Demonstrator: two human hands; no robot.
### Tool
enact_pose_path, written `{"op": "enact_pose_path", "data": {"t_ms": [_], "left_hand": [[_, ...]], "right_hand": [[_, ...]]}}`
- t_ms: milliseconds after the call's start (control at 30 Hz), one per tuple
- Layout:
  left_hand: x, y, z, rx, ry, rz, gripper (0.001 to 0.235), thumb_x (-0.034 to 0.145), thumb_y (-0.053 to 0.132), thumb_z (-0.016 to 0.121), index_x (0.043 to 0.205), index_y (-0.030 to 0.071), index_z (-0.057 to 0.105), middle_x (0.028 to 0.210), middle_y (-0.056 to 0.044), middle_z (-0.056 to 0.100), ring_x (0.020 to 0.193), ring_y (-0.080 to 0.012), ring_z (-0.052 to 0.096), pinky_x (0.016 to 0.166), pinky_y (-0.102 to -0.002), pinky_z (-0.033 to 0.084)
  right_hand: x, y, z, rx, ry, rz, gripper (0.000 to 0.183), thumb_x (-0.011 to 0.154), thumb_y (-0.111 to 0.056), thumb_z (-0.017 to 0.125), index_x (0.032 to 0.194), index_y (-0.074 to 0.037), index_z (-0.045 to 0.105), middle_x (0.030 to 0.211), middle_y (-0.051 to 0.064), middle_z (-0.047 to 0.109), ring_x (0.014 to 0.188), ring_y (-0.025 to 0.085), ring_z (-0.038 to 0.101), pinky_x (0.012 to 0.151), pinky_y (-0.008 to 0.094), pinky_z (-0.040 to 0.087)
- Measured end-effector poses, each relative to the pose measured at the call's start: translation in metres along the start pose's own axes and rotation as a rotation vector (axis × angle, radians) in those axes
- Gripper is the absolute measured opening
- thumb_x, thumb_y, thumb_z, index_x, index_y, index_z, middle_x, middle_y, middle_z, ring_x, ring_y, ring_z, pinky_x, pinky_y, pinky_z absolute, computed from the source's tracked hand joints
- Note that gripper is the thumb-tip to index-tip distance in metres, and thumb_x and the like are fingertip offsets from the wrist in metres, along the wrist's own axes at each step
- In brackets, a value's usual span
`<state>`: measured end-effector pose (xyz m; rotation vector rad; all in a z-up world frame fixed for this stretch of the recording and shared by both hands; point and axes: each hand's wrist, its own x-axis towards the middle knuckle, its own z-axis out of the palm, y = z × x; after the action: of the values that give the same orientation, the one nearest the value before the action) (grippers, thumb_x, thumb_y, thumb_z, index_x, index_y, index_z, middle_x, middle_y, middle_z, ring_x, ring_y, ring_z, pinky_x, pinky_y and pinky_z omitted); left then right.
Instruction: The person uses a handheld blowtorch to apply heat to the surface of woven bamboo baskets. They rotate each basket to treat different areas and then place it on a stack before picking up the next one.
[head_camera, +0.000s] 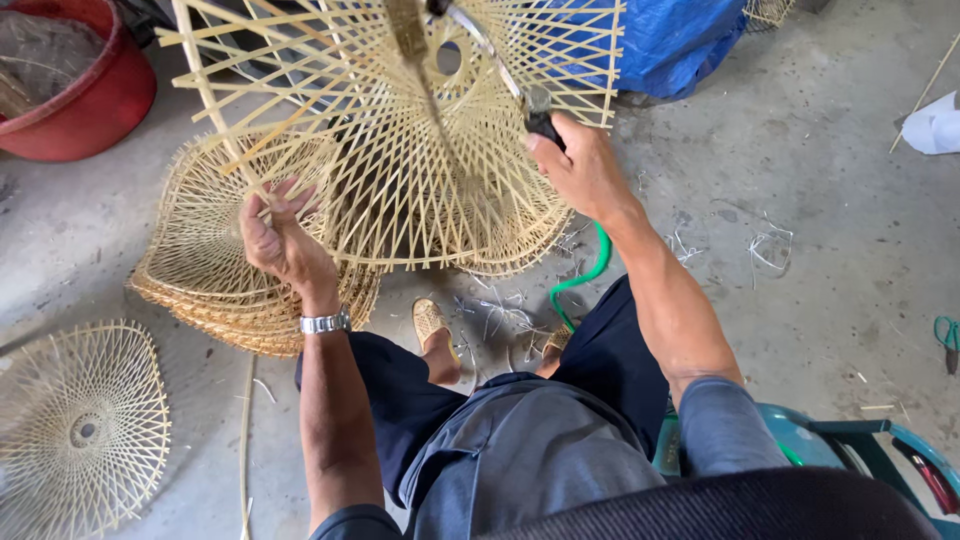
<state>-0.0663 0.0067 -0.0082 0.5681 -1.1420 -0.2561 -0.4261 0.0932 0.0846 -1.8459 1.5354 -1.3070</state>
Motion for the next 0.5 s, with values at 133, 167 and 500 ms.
{"op": "enact_pose_path", "data": {"t_ms": [133, 167, 500], "left_hand": [[0.002, 0.000, 0.014, -0.043, -0.015, -0.017, 0.019, 0.110, 0.013, 0.058, 0.122, 0.001, 0.065, 0.117, -0.017, 0.070, 0.100, -0.0298, 0.078, 0.074, -0.036, 0.068], [0.002, 0.001, 0.015, -0.047, -0.025, -0.006, 0.019, 0.110, 0.014, 0.059, 0.122, 0.001, 0.065, 0.118, -0.017, 0.069, 0.100, -0.0299, 0.078, 0.074, -0.036, 0.068], [0.005, 0.011, 0.019, -0.083, -0.052, -0.066, 0.021, 0.111, 0.014, 0.057, 0.127, 0.001, 0.063, 0.115, -0.018, 0.075, 0.098, -0.0281, 0.080, 0.074, -0.037, 0.073]], "right_hand": [[-0.008, -0.012, 0.005, 0.037, -0.166, -0.063, 0.025, 0.101, -0.027, 0.066, 0.096, -0.002, 0.064, 0.066, 0.005, 0.057, 0.059, 0.011, 0.049, 0.051, 0.033, 0.041], [-0.013, -0.013, 0.007, 0.011, -0.161, -0.114, 0.026, 0.102, -0.027, 0.067, 0.097, -0.002, 0.064, 0.067, 0.006, 0.056, 0.060, 0.012, 0.049, 0.053, 0.033, 0.042], [-0.065, 0.004, 0.017, -0.004, -0.200, -0.009, 0.031, 0.103, -0.026, 0.067, 0.091, 0.001, 0.058, 0.065, 0.009, 0.047, 0.061, 0.012, 0.043, 0.053, 0.034, 0.039]]}}
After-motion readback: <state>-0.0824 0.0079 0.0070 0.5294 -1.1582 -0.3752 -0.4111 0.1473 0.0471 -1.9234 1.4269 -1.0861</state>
